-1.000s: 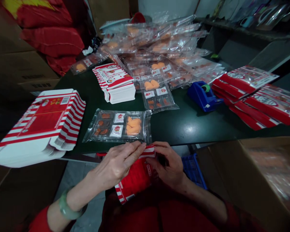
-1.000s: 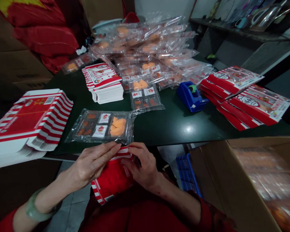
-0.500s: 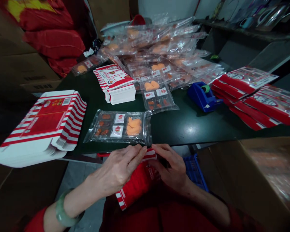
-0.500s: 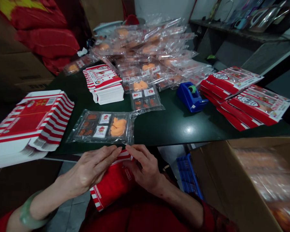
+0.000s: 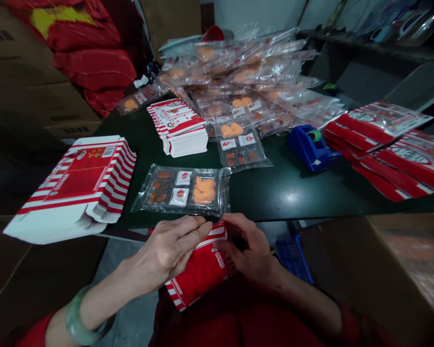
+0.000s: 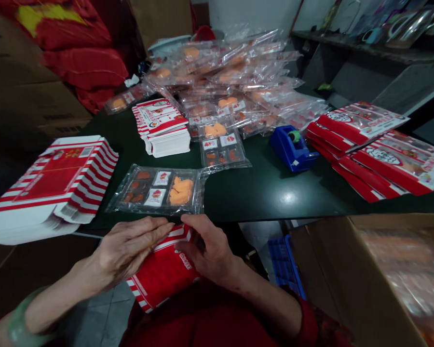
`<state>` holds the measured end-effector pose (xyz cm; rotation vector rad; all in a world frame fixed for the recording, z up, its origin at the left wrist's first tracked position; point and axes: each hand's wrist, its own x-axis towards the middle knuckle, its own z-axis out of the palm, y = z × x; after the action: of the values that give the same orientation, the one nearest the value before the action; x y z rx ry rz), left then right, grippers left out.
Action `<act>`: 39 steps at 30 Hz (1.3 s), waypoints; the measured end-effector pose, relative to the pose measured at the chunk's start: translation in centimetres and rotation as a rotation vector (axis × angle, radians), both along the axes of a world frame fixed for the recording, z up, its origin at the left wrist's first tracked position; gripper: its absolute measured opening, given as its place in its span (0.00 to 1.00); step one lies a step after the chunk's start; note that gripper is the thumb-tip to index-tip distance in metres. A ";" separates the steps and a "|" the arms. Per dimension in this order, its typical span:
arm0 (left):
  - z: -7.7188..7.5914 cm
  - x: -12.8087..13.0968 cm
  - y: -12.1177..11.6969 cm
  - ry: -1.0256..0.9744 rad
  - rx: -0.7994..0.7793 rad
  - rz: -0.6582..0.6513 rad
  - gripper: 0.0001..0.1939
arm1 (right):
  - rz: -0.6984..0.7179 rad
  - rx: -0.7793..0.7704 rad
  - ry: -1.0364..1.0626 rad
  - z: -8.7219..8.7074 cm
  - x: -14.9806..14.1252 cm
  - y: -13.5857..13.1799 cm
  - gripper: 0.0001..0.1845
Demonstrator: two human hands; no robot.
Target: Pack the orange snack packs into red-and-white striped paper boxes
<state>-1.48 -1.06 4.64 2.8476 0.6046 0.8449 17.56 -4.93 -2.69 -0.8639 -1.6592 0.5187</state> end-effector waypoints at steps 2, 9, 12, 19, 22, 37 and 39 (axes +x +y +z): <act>0.2 -0.2 0.1 0.034 -0.024 -0.024 0.16 | -0.002 0.009 -0.020 0.1 0.1 -0.1 0.20; -0.2 0.1 0.7 0.129 -0.021 -0.134 0.16 | 0.009 0.047 -0.061 0.9 0.5 0.4 0.12; -0.8 0.0 0.8 0.102 -0.015 -0.078 0.15 | 0.005 0.053 -0.036 1.0 0.6 0.7 0.12; -2.1 -1.9 0.8 -0.053 -0.028 0.198 0.14 | -0.002 0.005 0.118 0.6 1.5 1.0 0.11; -2.9 -1.7 1.0 -0.268 -0.129 0.241 0.07 | 0.072 -0.084 0.152 0.6 3.2 1.3 0.06; -6.1 1.1 -0.3 -0.363 -0.070 0.296 0.08 | -0.826 -0.966 0.048 6.0 27.2 13.6 0.13; -6.2 1.3 -0.5 -0.394 -0.123 0.299 0.08 | -0.794 -1.043 0.092 5.7 27.1 14.1 0.16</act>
<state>-0.22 -1.51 -1.56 2.4150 0.9927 1.3184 44.69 9.19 2.98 -2.0817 -0.7451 0.8263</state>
